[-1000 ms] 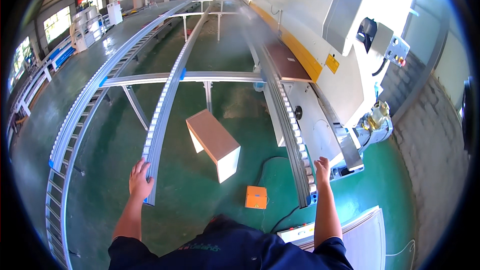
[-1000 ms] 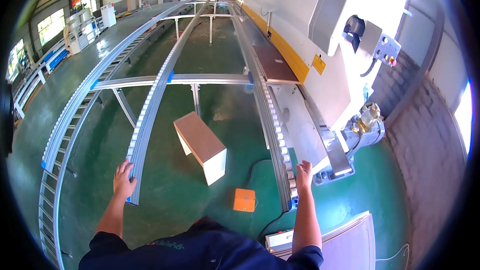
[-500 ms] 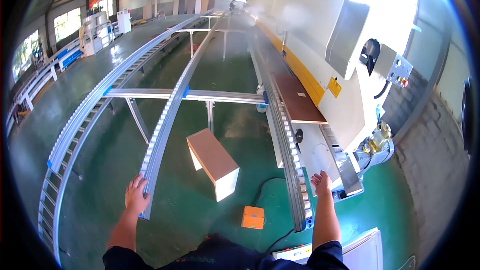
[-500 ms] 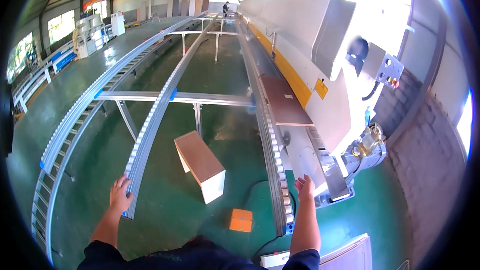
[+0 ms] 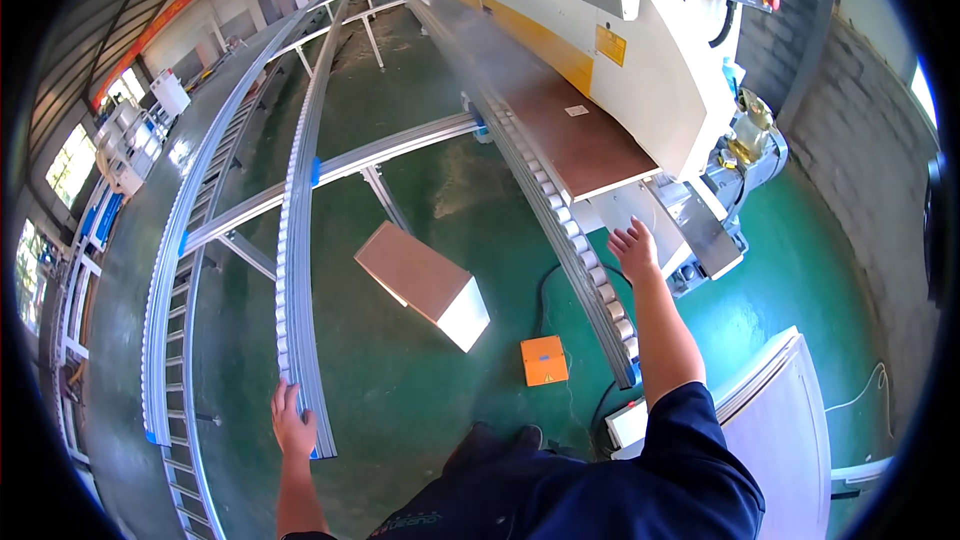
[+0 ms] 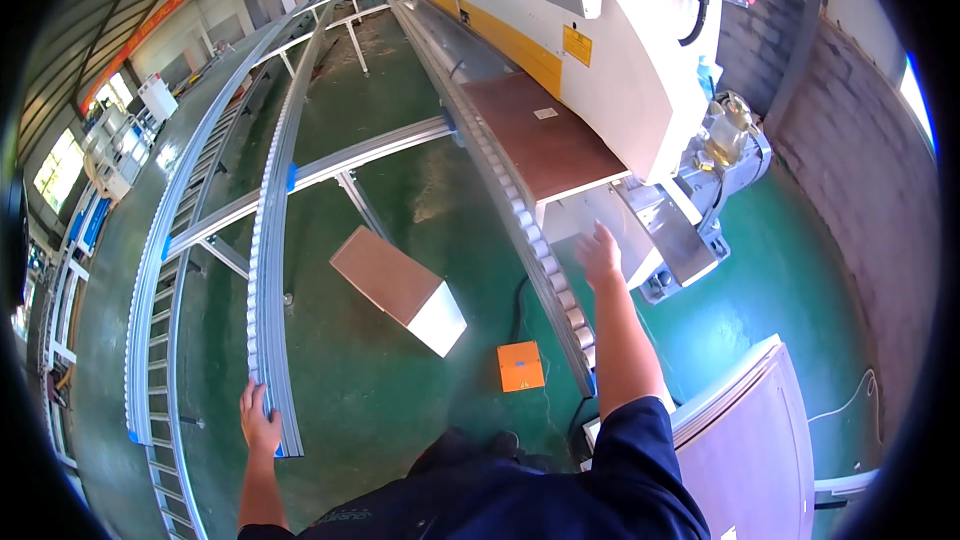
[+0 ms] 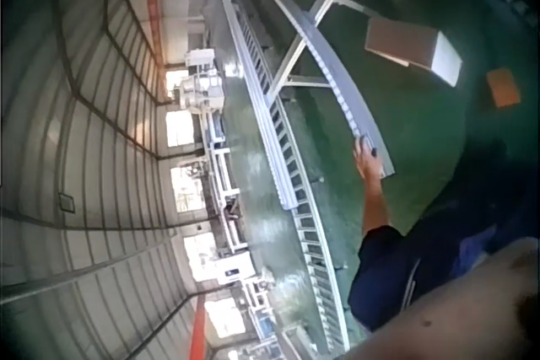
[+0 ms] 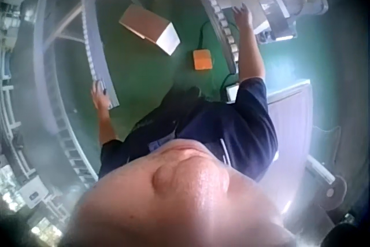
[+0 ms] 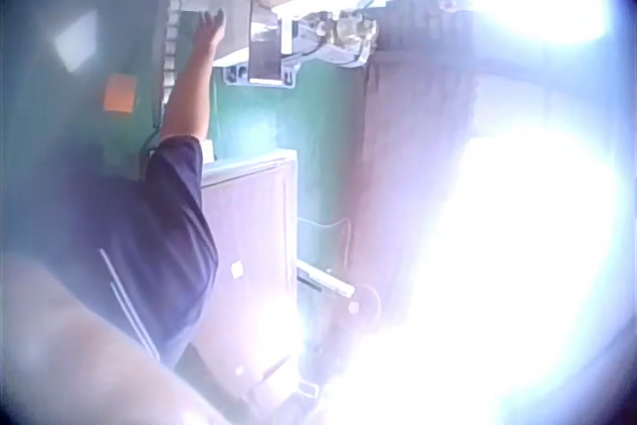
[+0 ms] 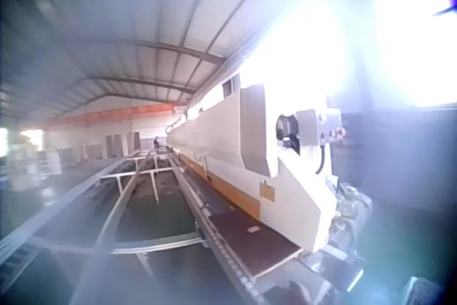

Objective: The person picks up dark wood panels from a stack and feeds them one at a time into an edge-banding machine, repeating the action for several panels.

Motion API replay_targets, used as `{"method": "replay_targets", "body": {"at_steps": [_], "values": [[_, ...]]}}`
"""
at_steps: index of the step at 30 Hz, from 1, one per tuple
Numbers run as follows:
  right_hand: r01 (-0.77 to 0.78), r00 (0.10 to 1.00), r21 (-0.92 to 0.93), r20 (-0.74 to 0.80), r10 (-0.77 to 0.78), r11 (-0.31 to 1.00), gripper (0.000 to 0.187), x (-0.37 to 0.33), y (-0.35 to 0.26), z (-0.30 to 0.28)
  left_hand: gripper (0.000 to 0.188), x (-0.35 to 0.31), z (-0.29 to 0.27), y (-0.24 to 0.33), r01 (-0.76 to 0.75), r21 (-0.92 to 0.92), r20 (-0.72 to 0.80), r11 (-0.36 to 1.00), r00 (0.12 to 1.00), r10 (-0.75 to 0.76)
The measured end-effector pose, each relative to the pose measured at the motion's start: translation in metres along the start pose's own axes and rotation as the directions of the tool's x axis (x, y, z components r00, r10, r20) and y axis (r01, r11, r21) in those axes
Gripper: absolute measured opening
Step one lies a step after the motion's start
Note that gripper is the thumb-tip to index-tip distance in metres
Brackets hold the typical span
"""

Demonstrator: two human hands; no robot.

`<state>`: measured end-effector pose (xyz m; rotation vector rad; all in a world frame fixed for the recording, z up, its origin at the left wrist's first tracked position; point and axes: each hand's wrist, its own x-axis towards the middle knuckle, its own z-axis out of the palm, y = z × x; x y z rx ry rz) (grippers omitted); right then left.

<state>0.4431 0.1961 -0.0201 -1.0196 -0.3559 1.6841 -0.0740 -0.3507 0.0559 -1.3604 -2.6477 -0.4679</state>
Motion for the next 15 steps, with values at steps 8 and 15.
{"method": "replay_targets", "body": {"at_steps": [8, 15], "values": [[-0.026, 0.989, 0.208, 0.145, -0.004, 0.978, 0.058, -0.009, -0.011, 0.021, 0.056, -0.002, 0.004, -0.006, -0.037, -0.041, -0.023, 0.999, 0.999, 0.036], [0.052, 0.998, 0.250, 0.010, -0.056, 0.967, 0.048, -0.022, -0.007, -0.032, 0.057, -0.001, 0.004, -0.002, -0.013, -0.055, 0.009, 0.998, 1.000, 0.014]]}}
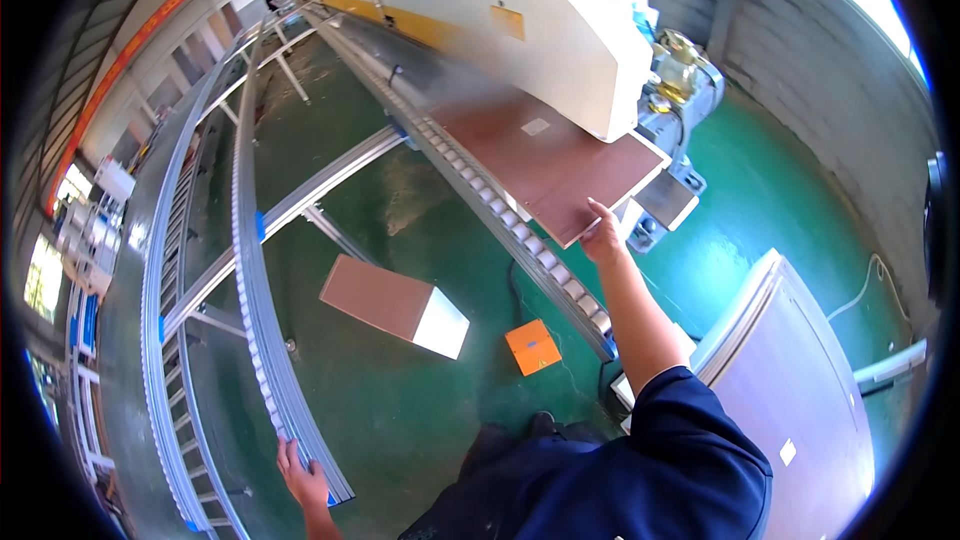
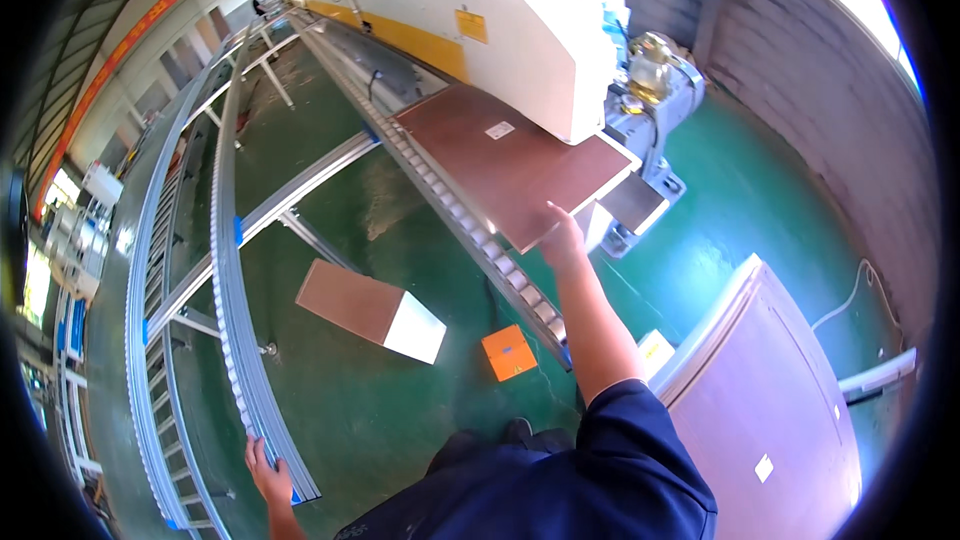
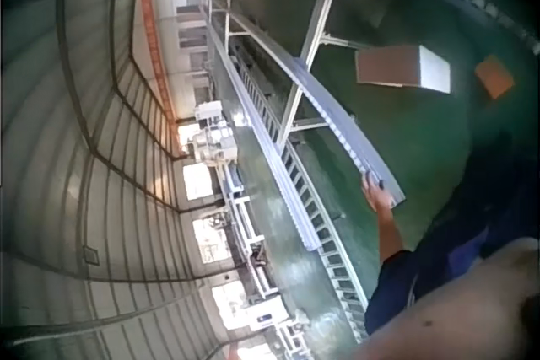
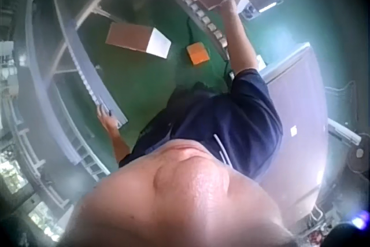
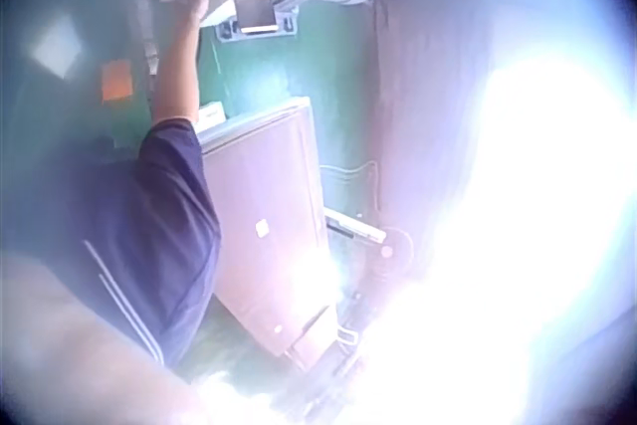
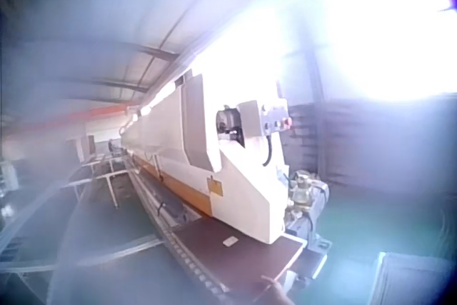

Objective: The person picks up dark wood panels from a stack and feeds them one at a time into an edge-banding machine, repeating the action for several panels.

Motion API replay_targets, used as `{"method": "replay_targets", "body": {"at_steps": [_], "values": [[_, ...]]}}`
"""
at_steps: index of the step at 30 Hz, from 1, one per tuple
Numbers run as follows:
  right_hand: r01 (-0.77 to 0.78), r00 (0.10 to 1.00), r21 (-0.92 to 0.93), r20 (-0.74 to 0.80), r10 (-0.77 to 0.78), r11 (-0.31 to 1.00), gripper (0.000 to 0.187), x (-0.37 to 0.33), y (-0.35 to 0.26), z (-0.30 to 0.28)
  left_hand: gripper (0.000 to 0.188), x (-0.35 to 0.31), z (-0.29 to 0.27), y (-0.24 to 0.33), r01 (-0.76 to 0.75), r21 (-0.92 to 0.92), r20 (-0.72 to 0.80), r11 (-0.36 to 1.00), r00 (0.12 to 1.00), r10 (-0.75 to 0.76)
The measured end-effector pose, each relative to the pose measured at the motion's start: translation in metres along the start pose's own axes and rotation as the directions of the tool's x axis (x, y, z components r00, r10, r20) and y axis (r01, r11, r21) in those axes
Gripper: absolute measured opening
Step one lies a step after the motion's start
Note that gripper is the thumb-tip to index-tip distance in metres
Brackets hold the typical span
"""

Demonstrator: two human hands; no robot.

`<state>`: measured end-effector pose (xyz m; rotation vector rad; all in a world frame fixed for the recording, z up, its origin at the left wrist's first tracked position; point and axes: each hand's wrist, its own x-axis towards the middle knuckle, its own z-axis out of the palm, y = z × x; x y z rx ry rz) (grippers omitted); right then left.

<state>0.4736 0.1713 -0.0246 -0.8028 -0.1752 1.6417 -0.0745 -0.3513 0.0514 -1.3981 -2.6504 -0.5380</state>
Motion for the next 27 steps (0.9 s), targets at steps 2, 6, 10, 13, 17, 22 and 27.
{"method": "replay_targets", "body": {"at_steps": [2, 6, 10, 13, 17, 22, 27], "values": [[0.040, 0.998, 0.043, -0.058, -0.037, 0.998, 0.035, -0.040, -0.003, 0.009, 0.057, -0.004, 0.001, -0.008, -0.021, 0.001, -0.013, 1.000, 1.000, 0.021], [0.057, 0.978, -0.013, -0.200, -0.059, 0.998, 0.024, -0.098, -0.024, -0.003, 0.057, -0.001, 0.005, -0.007, -0.049, 0.009, 0.007, 0.999, 0.999, 0.049], [0.119, 0.965, -0.057, -0.226, -0.129, 0.991, 0.030, -0.123, -0.027, -0.023, 0.055, -0.001, 0.011, -0.023, -0.076, 0.116, -0.077, 0.990, 0.993, 0.085], [0.195, 0.945, -0.052, -0.259, -0.202, 0.979, 0.033, -0.147, -0.036, -0.047, 0.051, 0.020, 0.031, 0.000, -0.126, 0.133, -0.142, 0.983, 0.979, 0.144], [0.222, 0.929, -0.025, -0.299, -0.219, 0.975, 0.025, -0.185, -0.048, -0.073, 0.038, 0.067, 0.086, 0.120, -0.008, -0.712, 0.055, 0.702, 0.996, 0.067], [0.267, 0.871, -0.098, -0.400, -0.284, 0.959, 0.018, -0.246, -0.055, -0.099, 0.042, 0.059, 0.134, 0.298, 0.387, -0.871, 0.492, 0.303, 0.701, 0.517], [0.336, 0.790, -0.191, -0.476, -0.386, 0.922, 0.037, -0.324, -0.064, -0.131, 0.056, 0.021, 0.113, 0.416, 0.821, -0.535, 0.534, 0.202, 0.143, 0.833]]}}
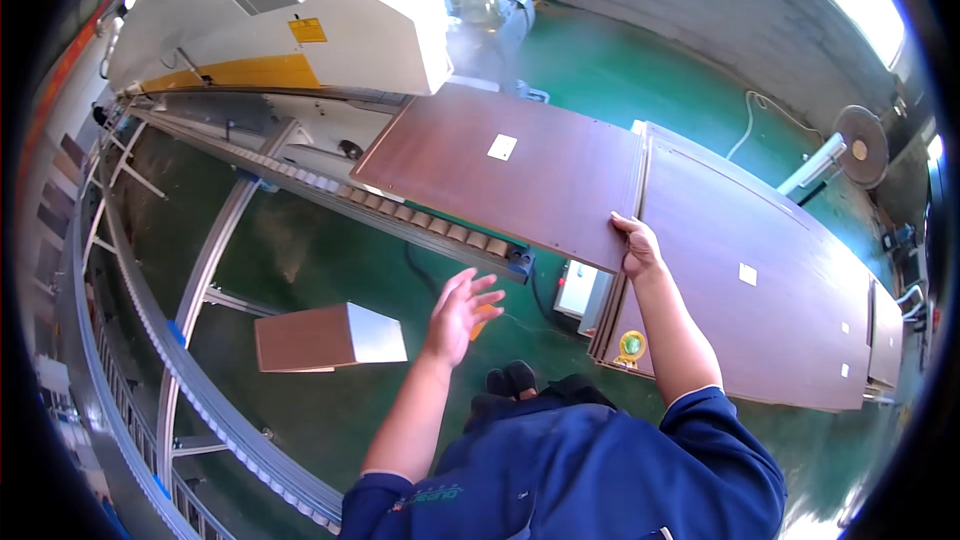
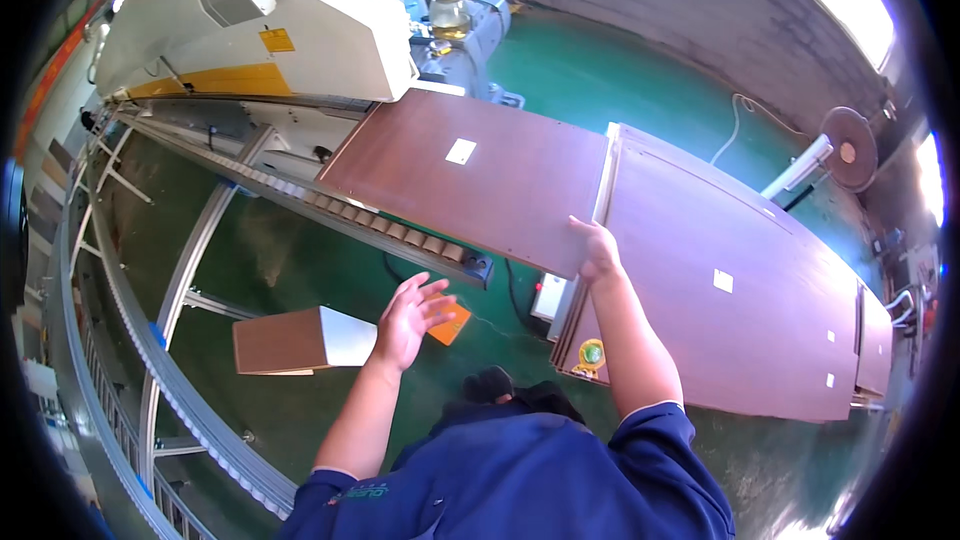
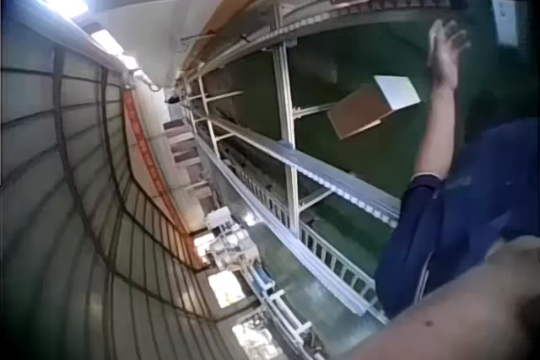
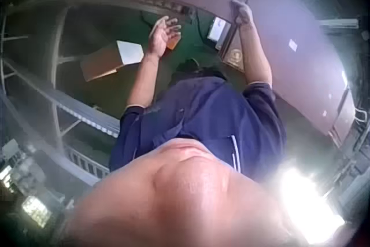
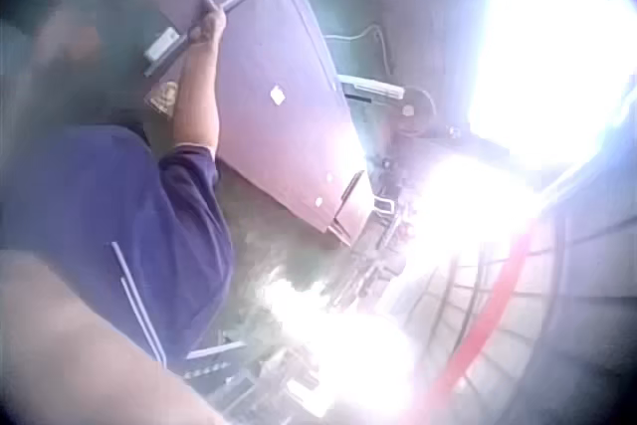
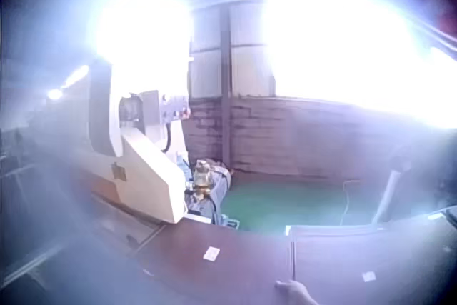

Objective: The person picks up dark wood panels from a stack and feeds them one at a time into an edge-banding machine, repeating the action for several panels.

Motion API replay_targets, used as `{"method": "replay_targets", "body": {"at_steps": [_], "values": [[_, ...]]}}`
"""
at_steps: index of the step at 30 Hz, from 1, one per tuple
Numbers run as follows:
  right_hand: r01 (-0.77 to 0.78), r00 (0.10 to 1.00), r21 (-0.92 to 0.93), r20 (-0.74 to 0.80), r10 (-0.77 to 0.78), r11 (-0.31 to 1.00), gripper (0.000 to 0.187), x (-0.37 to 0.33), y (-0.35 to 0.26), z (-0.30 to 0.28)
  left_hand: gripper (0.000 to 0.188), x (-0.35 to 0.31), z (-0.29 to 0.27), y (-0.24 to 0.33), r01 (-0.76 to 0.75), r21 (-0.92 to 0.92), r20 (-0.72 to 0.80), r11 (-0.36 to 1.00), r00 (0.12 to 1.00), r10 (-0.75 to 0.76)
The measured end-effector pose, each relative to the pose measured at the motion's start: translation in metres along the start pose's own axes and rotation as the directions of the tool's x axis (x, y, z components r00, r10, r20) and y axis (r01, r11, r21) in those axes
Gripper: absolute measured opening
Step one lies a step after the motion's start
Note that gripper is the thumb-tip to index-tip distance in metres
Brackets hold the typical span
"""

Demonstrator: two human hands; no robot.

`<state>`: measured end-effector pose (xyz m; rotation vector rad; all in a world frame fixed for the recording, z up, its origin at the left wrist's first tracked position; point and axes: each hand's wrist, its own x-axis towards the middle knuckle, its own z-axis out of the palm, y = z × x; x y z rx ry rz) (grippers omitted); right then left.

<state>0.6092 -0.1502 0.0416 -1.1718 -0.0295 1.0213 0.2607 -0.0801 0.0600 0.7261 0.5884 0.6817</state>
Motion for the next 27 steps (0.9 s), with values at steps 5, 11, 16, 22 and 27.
{"method": "replay_targets", "body": {"at_steps": [5, 11, 16, 22, 27], "values": [[0.061, 0.994, -0.054, -0.089, -0.065, 0.997, 0.056, -0.066, -0.025, -0.066, 0.050, 0.048, 0.065, -0.052, 0.295, -0.224, 0.312, 0.929, 0.925, -0.218], [0.114, 0.931, -0.043, -0.343, -0.122, 0.992, 0.058, -0.139, -0.023, -0.084, 0.031, 0.064, 0.123, -0.082, 0.191, -0.326, 0.193, 0.926, 0.972, -0.133], [0.250, 0.968, 0.293, -0.110, -0.227, 0.923, 0.041, -0.200, -0.028, -0.149, 0.029, 0.049, 0.163, -0.125, 0.259, -0.201, 0.191, 0.945, 0.956, -0.222], [0.401, 0.915, 0.385, -0.208, -0.345, 0.832, 0.043, -0.277, -0.032, -0.261, 0.052, 0.008, 0.260, -0.193, 0.347, -0.082, 0.308, 0.934, 0.900, -0.307], [0.560, 0.828, 0.435, -0.264, -0.495, 0.705, 0.033, -0.327, -0.029, -0.396, 0.048, -0.012, 0.340, -0.241, 0.371, 0.040, 0.414, 0.928, 0.839, -0.353]]}}
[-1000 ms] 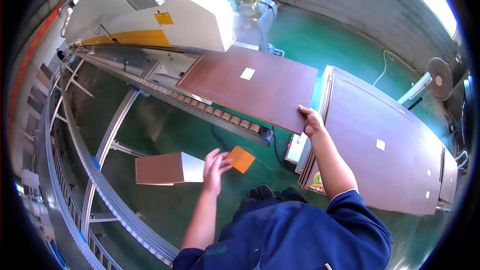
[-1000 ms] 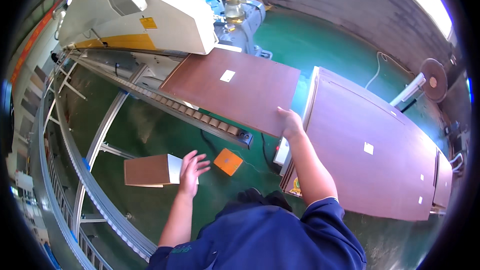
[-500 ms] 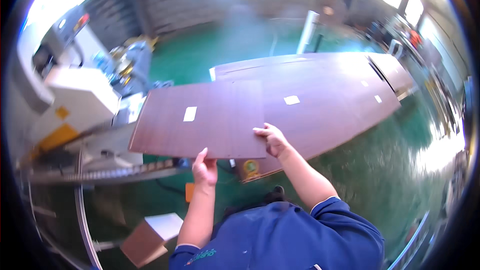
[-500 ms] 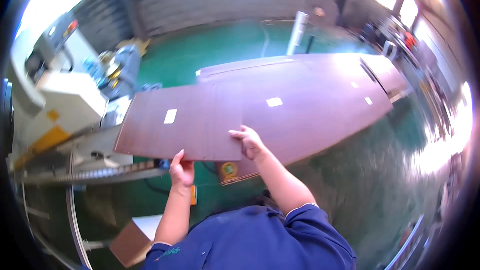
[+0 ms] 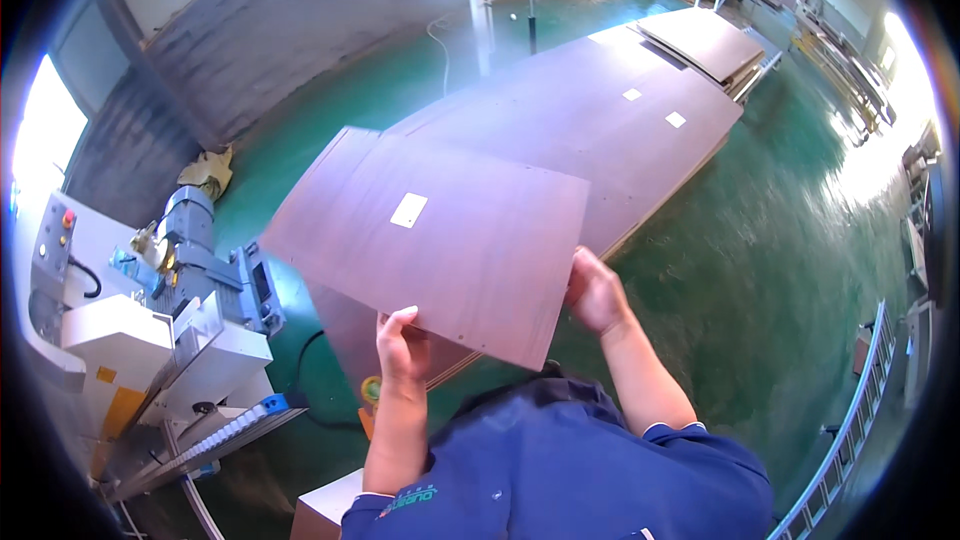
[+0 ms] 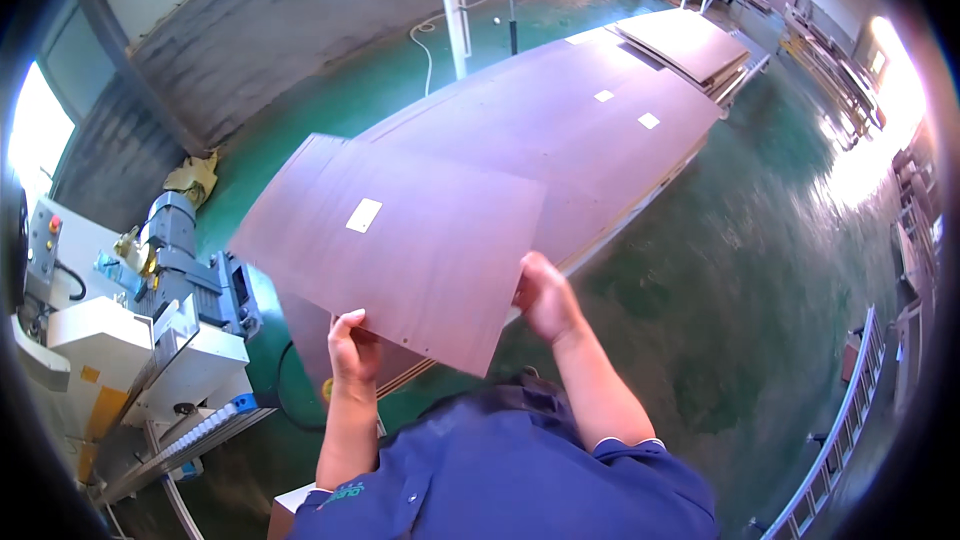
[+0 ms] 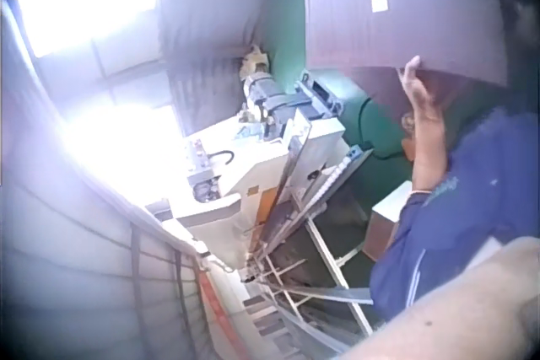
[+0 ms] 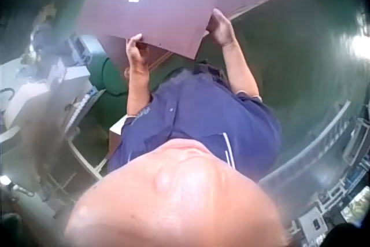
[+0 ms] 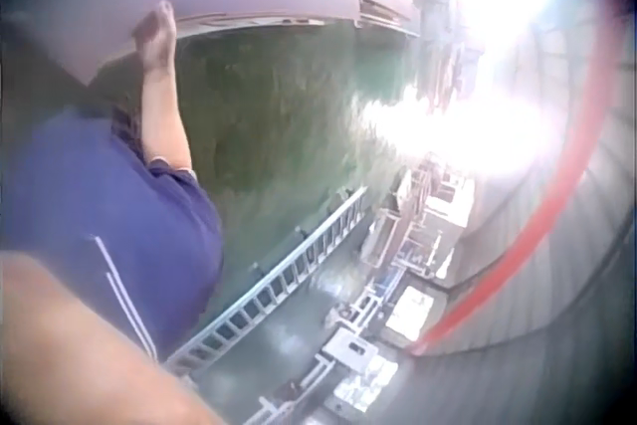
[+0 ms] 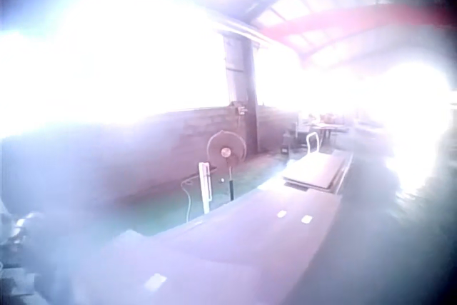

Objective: The person picks up dark wood panels from a stack and feeds them one at a time into an edge-banding machine, repeating the action for several panels.

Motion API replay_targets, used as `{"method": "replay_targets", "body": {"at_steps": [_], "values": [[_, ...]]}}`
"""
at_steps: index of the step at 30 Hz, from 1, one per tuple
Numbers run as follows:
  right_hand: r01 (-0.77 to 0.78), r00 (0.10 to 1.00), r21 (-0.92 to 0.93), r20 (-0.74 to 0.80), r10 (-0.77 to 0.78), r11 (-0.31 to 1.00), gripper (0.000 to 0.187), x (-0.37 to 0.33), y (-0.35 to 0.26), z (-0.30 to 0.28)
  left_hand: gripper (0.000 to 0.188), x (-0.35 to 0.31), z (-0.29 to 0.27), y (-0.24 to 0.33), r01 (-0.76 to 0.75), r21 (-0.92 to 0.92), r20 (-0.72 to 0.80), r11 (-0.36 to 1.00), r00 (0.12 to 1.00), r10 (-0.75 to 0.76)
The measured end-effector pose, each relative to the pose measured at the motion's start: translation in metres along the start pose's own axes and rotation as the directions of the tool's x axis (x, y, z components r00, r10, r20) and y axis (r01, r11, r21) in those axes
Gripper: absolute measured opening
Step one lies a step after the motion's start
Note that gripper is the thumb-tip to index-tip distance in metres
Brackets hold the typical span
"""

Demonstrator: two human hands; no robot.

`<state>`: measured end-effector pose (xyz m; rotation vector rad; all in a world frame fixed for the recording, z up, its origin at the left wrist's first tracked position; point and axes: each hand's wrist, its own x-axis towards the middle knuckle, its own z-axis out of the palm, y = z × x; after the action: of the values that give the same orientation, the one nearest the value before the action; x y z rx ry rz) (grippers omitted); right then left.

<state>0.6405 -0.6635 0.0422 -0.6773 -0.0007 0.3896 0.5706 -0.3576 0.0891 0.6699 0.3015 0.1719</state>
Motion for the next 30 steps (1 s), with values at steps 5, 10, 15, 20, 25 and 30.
{"method": "replay_targets", "body": {"at_steps": [5, 10, 15, 20, 25, 30], "values": [[0.305, 0.942, 0.250, -0.219, -0.253, 0.919, 0.054, -0.024, -0.123, -0.066, 0.012, 0.027, 0.045, -0.024, 0.166, 0.059, 0.010, 0.984, 0.986, -0.167], [0.298, 0.947, 0.149, -0.170, -0.272, 0.943, 0.072, -0.068, -0.189, -0.106, 0.008, 0.088, 0.083, -0.036, 0.340, 0.183, 0.146, 0.922, 0.918, -0.368], [0.192, 0.974, 0.056, -0.136, -0.183, 0.980, 0.067, -0.071, -0.174, -0.066, 0.018, 0.168, 0.062, -0.055, 0.407, 0.260, 0.194, 0.876, 0.867, -0.460], [0.195, 0.965, -0.065, -0.168, -0.203, 0.979, 0.069, -0.086, -0.167, -0.054, 0.020, 0.157, 0.152, -0.074, 0.557, 0.255, 0.187, 0.791, 0.774, -0.605], [0.222, 0.955, -0.037, -0.193, -0.225, 0.974, 0.076, -0.077, -0.153, -0.033, 0.020, 0.216, 0.126, -0.090, 0.408, 0.411, 0.172, 0.816, 0.844, -0.508], [0.268, 0.949, 0.066, -0.189, -0.252, 0.961, 0.072, -0.025, -0.154, -0.018, 0.034, 0.247, 0.160, -0.077, 0.534, 0.158, 0.314, 0.831, 0.771, -0.555]]}}
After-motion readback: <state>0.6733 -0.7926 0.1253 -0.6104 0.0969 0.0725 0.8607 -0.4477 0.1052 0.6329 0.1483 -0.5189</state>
